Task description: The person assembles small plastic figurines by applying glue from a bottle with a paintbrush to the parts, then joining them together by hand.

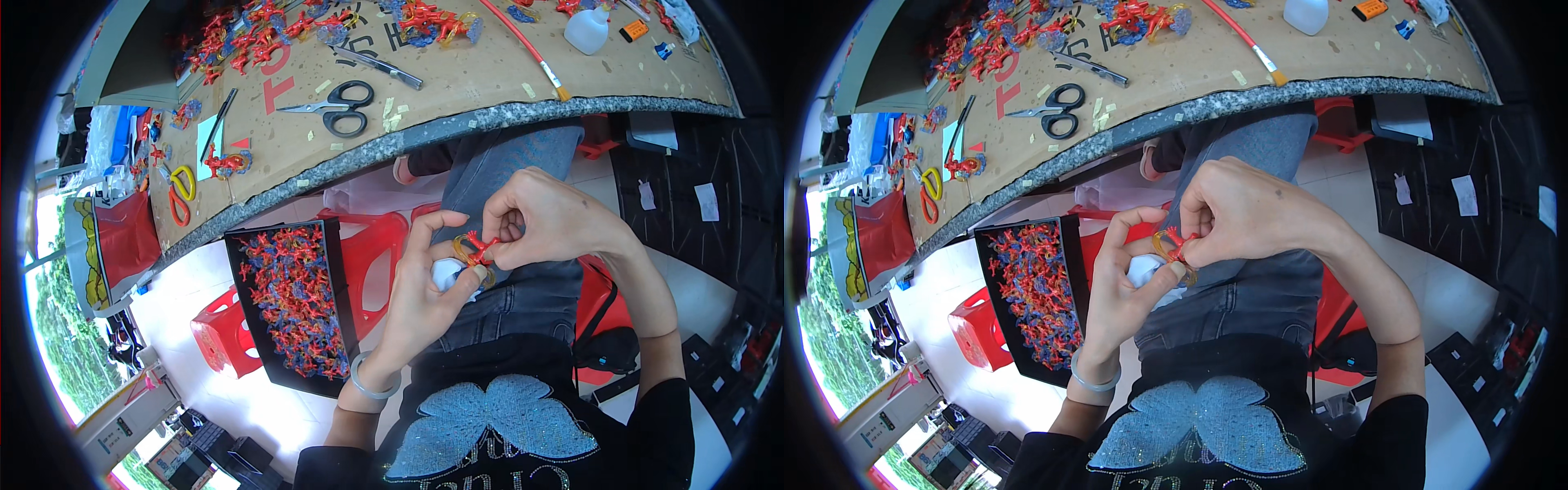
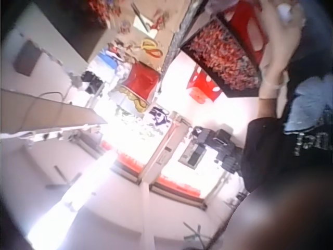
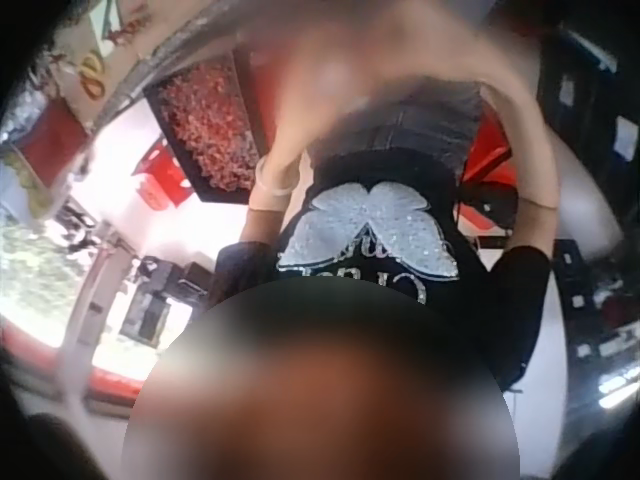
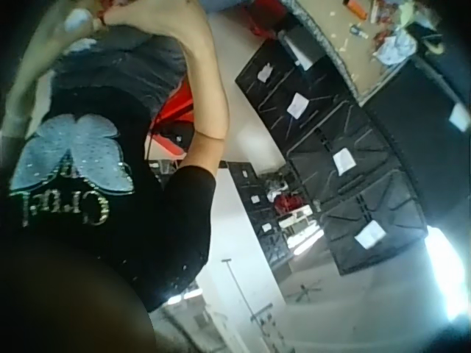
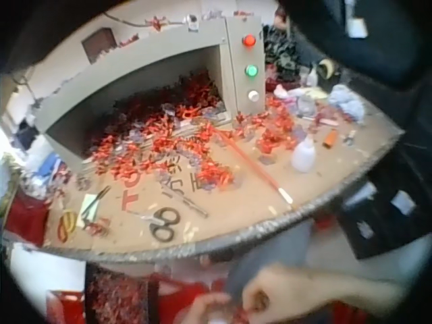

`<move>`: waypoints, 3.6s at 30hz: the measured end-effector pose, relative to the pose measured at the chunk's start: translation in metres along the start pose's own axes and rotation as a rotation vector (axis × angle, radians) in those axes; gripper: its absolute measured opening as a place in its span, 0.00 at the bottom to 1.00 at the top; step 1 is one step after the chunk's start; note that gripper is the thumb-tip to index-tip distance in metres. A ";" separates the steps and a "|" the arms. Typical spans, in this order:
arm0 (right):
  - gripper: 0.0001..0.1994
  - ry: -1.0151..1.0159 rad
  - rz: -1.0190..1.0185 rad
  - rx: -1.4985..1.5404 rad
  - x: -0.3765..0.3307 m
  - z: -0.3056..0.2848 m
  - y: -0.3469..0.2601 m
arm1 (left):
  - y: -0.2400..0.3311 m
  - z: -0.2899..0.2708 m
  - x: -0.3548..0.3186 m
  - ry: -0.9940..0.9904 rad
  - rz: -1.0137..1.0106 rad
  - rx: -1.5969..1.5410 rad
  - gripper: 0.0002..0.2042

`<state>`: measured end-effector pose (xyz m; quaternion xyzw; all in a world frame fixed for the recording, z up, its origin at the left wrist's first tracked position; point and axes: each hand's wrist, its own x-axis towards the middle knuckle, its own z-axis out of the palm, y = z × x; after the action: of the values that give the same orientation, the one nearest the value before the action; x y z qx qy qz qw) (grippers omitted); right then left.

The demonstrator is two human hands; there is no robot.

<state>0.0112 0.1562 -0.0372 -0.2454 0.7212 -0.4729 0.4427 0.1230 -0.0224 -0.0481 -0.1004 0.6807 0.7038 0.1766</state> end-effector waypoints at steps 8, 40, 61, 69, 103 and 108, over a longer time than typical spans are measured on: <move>0.06 -0.054 0.039 0.005 0.005 -0.003 0.001 | -0.004 -0.003 0.005 -0.061 -0.066 -0.135 0.27; 0.08 0.227 -0.228 -0.126 -0.002 -0.012 0.003 | 0.000 0.002 0.006 0.069 0.073 -0.233 0.25; 0.06 0.172 -0.508 0.056 0.016 0.000 0.020 | -0.030 -0.018 0.022 -0.515 -0.228 -1.242 0.24; 0.07 0.181 -0.359 -0.005 0.010 -0.003 0.013 | -0.020 -0.008 0.019 -0.143 -0.166 -0.693 0.25; 0.07 0.196 -0.104 0.245 0.020 0.004 0.009 | -0.015 -0.021 0.001 0.033 0.015 -0.291 0.12; 0.07 0.169 -0.091 0.213 0.030 0.009 -0.002 | -0.016 -0.028 0.000 0.098 0.037 -0.274 0.12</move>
<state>0.0041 0.1278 -0.0485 -0.1887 0.6898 -0.5854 0.3819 0.1262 -0.0499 -0.0644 -0.1453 0.5878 0.7876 0.1147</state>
